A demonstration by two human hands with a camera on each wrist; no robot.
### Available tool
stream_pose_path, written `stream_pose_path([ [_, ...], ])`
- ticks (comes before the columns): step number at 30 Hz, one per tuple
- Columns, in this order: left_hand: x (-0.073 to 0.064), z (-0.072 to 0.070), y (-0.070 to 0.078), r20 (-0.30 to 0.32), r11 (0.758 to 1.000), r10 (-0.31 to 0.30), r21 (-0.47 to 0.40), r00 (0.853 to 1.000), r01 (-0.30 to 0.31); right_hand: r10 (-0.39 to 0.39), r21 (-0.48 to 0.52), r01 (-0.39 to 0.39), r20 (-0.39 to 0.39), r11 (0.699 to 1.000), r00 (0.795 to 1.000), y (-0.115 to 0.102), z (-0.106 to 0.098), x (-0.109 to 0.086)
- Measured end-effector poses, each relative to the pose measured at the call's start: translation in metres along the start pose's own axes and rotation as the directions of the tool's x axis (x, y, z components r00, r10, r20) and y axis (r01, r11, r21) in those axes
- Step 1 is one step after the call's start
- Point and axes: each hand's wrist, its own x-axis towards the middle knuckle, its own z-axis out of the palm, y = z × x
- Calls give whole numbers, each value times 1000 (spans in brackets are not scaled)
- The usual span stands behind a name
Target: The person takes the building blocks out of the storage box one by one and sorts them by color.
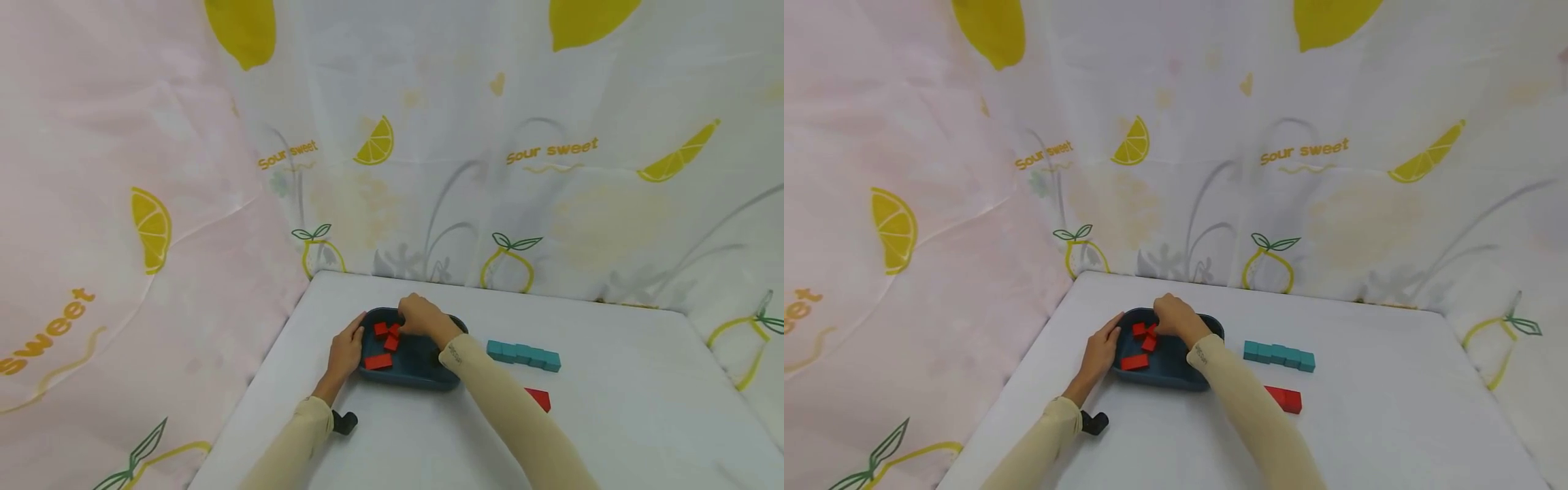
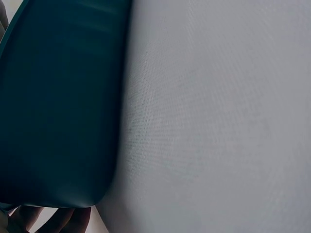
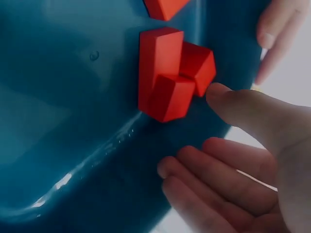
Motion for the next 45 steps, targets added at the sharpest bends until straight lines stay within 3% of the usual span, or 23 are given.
stream_pose_path([
  [5, -1, 5, 2, 14, 1000, -7, -26, 1000, 8, 51, -88, -49, 15, 995, 999, 0, 12, 7],
  [10, 0, 9, 3, 22, 1000, -18, -15, 1000, 19, 82, -116, -84, -22, 990, 996, 0, 27, 12],
  [23, 0, 1, 2, 3, 1000, 13, 14, 1000, -13, 45, -91, -51, -66, 994, 997, -3, 35, 16],
  [33, -2, -1, 2, -3, 1000, 9, 23, 1000, -9, -13, 22, 15, -91, 1000, 996, 2, 12, 9],
  [39, -2, -1, 4, 2, 1000, 13, 10, 1000, -14, -56, 39, 61, -115, 997, 992, 11, -7, -9],
  [45, -4, -3, 1, -1, 1000, 15, 13, 1000, -15, -93, 6, 96, -188, 995, 978, 18, -21, -36],
])
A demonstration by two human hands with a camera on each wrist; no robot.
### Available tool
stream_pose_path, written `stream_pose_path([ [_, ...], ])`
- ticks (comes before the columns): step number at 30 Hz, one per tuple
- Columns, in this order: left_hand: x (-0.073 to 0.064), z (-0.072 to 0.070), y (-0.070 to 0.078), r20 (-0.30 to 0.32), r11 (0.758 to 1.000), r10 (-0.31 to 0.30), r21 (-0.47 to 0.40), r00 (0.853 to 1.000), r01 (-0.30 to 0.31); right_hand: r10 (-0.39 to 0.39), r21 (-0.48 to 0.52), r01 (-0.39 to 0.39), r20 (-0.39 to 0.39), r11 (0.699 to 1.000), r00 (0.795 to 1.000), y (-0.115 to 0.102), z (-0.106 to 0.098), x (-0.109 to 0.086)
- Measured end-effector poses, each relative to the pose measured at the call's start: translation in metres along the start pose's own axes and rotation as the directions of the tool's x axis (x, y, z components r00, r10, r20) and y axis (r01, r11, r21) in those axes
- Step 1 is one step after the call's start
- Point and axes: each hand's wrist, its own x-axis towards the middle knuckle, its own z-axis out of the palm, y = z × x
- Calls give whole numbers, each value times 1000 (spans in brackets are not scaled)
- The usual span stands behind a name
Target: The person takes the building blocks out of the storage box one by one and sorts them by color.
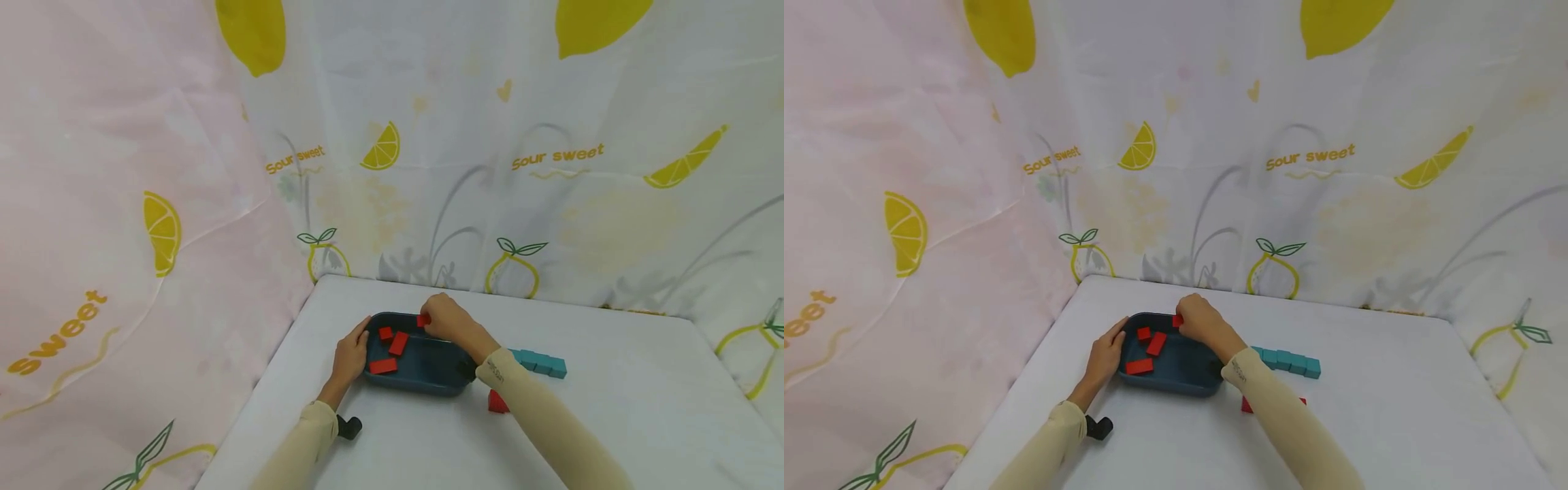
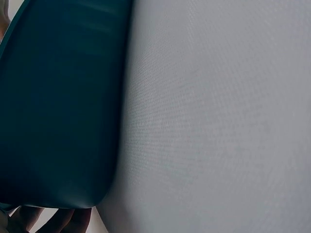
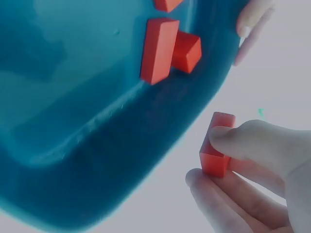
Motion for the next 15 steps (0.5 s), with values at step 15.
stream_pose_path([
  [15, 1, -1, -4, 5, 1000, 11, -6, 1000, -10, 161, 43, -158, -76, 987, 984, 34, -53, -91],
])
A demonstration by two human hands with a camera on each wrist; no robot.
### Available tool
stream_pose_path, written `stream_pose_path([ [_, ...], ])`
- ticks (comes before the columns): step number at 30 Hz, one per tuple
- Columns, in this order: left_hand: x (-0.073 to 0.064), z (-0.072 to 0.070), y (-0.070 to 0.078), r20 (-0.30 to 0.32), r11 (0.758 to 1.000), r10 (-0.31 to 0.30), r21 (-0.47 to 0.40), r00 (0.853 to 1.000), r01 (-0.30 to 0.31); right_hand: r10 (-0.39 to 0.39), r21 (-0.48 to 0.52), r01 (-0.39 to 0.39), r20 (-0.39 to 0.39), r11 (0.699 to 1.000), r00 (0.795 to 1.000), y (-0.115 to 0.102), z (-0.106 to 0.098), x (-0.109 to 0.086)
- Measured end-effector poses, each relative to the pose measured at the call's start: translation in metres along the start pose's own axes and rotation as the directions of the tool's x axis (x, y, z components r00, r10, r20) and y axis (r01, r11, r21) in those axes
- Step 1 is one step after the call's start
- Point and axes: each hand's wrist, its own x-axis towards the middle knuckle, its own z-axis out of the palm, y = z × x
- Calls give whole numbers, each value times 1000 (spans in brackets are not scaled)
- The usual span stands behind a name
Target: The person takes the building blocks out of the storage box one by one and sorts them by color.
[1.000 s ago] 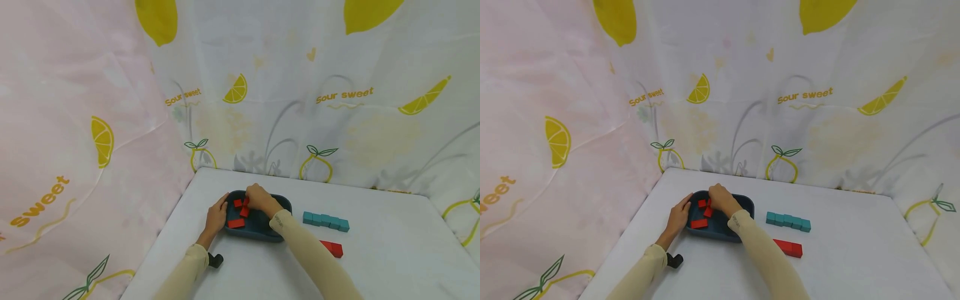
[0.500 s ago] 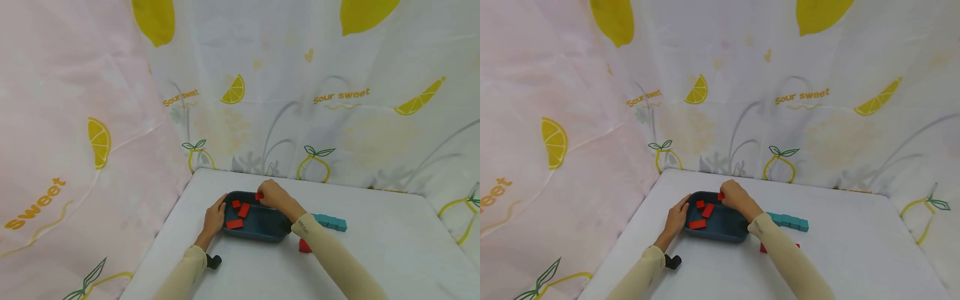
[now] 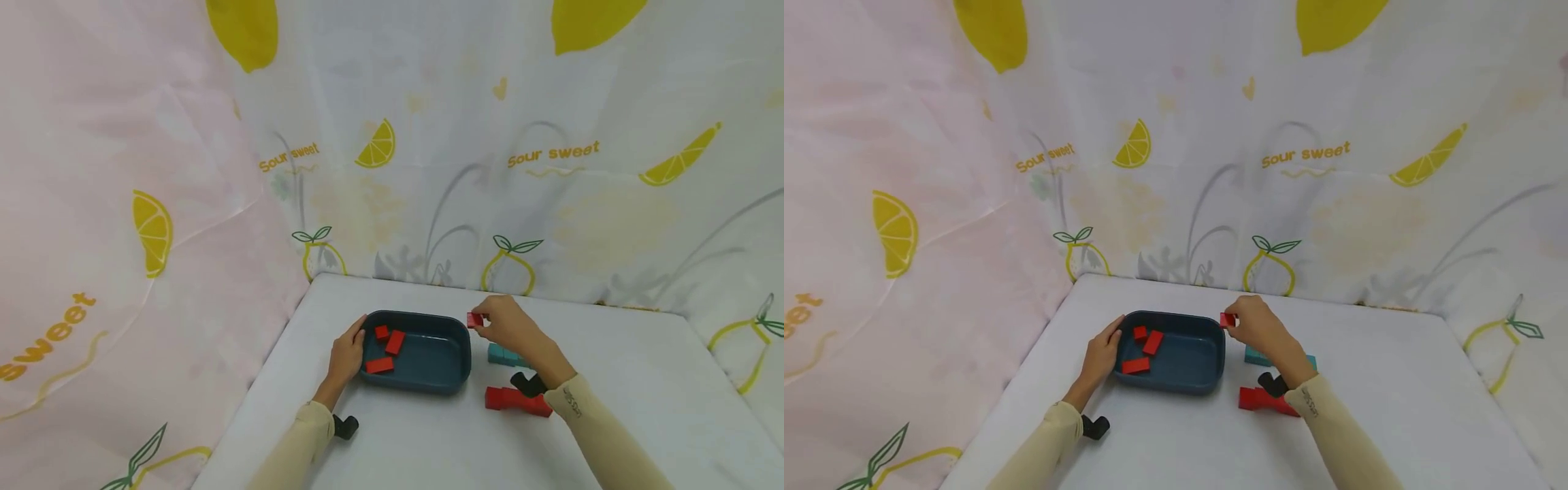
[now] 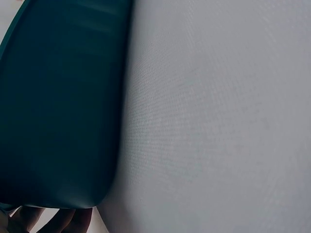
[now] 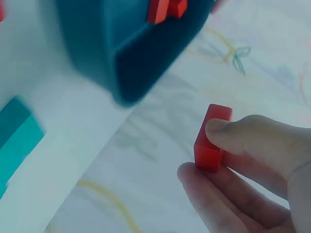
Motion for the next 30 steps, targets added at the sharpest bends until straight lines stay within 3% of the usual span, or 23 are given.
stream_pose_path([
  [11, 3, 2, 1, 22, 1000, -23, 8, 1000, 22, 139, 11, -140, 49, 990, 989, 36, -18, -67],
  [18, 4, -2, 1, 18, 1000, -12, 12, 1000, 12, 165, 46, -166, 34, 985, 986, 54, -19, -107],
  [24, 5, -2, 2, 13, 1000, -13, 11, 1000, 13, 200, 54, -203, 61, 978, 978, 67, -10, -129],
  [30, 3, 2, 1, 19, 1000, -12, 6, 1000, 12, 287, 15, -291, 127, 957, 950, 77, 12, -146],
])
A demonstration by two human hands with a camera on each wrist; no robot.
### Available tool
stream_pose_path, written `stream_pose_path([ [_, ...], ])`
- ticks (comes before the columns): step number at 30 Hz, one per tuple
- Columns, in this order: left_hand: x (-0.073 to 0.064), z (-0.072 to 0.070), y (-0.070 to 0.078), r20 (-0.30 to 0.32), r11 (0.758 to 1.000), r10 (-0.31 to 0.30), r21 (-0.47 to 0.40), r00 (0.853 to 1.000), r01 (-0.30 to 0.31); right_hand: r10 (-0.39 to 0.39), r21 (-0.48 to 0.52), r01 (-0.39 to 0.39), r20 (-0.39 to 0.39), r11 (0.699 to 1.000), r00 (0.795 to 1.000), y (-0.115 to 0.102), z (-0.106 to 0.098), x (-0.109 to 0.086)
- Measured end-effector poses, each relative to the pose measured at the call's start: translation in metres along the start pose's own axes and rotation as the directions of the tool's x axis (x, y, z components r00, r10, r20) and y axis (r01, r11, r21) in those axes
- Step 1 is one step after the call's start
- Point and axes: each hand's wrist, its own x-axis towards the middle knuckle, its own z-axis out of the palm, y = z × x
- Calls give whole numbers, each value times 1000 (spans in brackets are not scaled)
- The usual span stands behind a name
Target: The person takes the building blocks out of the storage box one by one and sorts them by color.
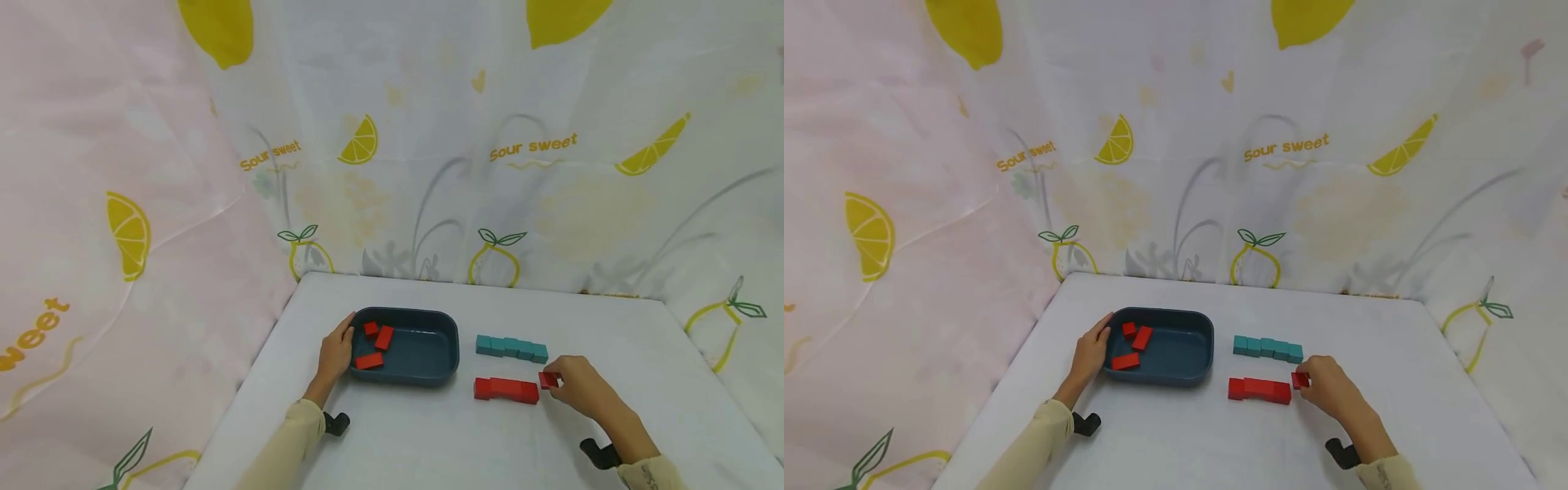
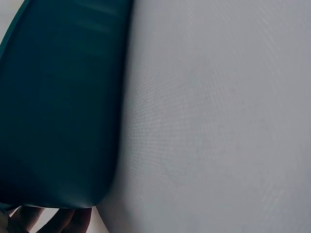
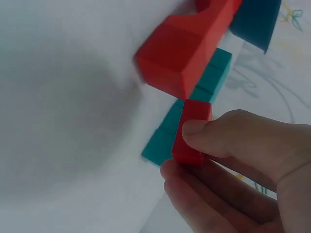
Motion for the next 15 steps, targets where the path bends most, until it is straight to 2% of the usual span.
stream_pose_path([
  [6, 0, 0, -1, -3, 1000, -5, 13, 1000, 5, 53, 7, -53, 30, 999, 998, 4, 17, -3],
  [15, -1, -2, 1, -1, 1000, -12, -8, 1000, 12, 124, 41, -126, 56, 991, 991, 8, 30, -1],
])
